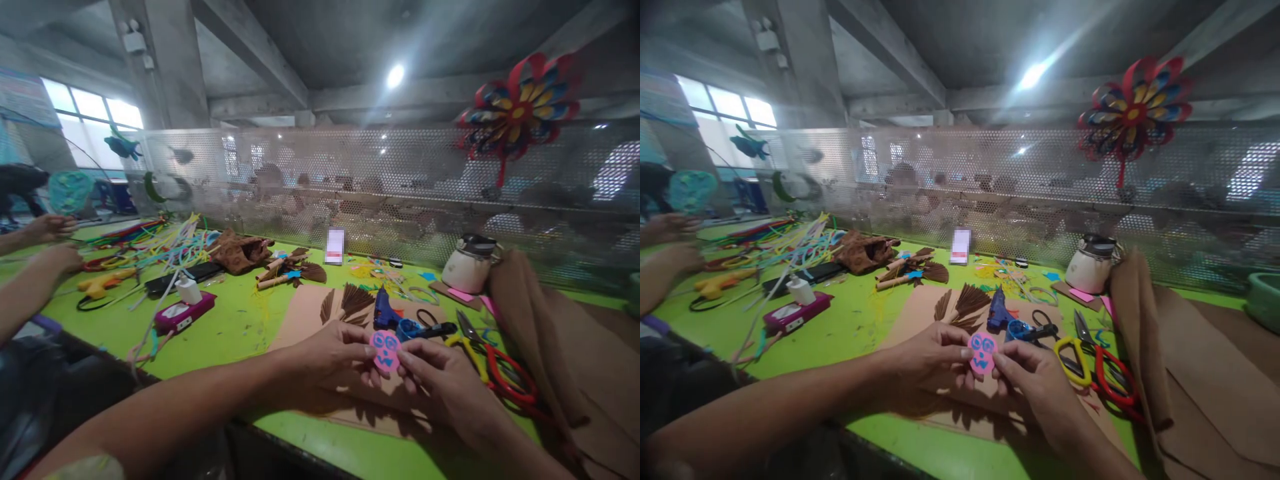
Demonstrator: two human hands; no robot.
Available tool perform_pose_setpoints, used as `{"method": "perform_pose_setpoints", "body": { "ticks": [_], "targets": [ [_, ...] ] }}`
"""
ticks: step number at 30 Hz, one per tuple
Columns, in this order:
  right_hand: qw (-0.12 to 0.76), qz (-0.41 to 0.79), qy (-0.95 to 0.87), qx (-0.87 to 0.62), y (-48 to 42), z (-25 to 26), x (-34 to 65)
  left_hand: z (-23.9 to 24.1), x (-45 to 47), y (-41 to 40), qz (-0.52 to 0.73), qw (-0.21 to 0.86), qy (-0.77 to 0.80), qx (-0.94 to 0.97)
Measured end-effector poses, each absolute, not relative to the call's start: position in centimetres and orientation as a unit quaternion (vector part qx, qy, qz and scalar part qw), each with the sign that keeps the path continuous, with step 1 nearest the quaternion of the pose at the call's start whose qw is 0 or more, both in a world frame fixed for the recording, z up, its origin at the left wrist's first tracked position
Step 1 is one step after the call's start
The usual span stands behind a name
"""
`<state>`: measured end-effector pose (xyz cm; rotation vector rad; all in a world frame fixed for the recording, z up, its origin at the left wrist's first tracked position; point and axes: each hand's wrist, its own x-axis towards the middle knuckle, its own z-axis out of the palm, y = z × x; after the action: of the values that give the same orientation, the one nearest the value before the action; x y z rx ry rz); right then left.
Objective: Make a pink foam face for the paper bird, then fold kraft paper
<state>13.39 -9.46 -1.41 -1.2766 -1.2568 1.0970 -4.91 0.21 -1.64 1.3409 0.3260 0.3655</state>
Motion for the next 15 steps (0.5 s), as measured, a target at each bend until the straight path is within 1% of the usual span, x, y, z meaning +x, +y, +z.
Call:
{"method": "perform_pose_setpoints", "body": {
  "ticks": [3,7,8,10,12,13,15],
  "targets": [
    [0.508,0.449,-0.521,-0.518,-9.3,-1.6,13.6,-0.4,-5.0,0.3,0.162,0.72,0.159,0.656],
    [0.534,0.467,-0.478,-0.518,-9.0,-2.0,13.5,2.7,-6.7,1.7,0.109,0.618,0.188,0.755],
    [0.536,0.474,-0.465,-0.522,-8.9,-2.2,13.4,3.3,-7.6,2.3,0.112,0.579,0.217,0.778],
    [0.526,0.482,-0.454,-0.534,-8.7,-2.7,13.2,3.9,-9.5,3.5,0.171,0.491,0.304,0.798],
    [0.504,0.48,-0.463,-0.549,-8.5,-3.3,13.0,3.5,-11.2,4.4,0.204,0.41,0.412,0.788],
    [0.493,0.475,-0.473,-0.555,-8.4,-3.6,12.9,3.0,-11.9,4.6,0.202,0.384,0.459,0.775],
    [0.481,0.456,-0.494,-0.563,-8.2,-4.0,12.9,1.8,-12.5,4.5,0.195,0.355,0.494,0.769]
  ]
}}
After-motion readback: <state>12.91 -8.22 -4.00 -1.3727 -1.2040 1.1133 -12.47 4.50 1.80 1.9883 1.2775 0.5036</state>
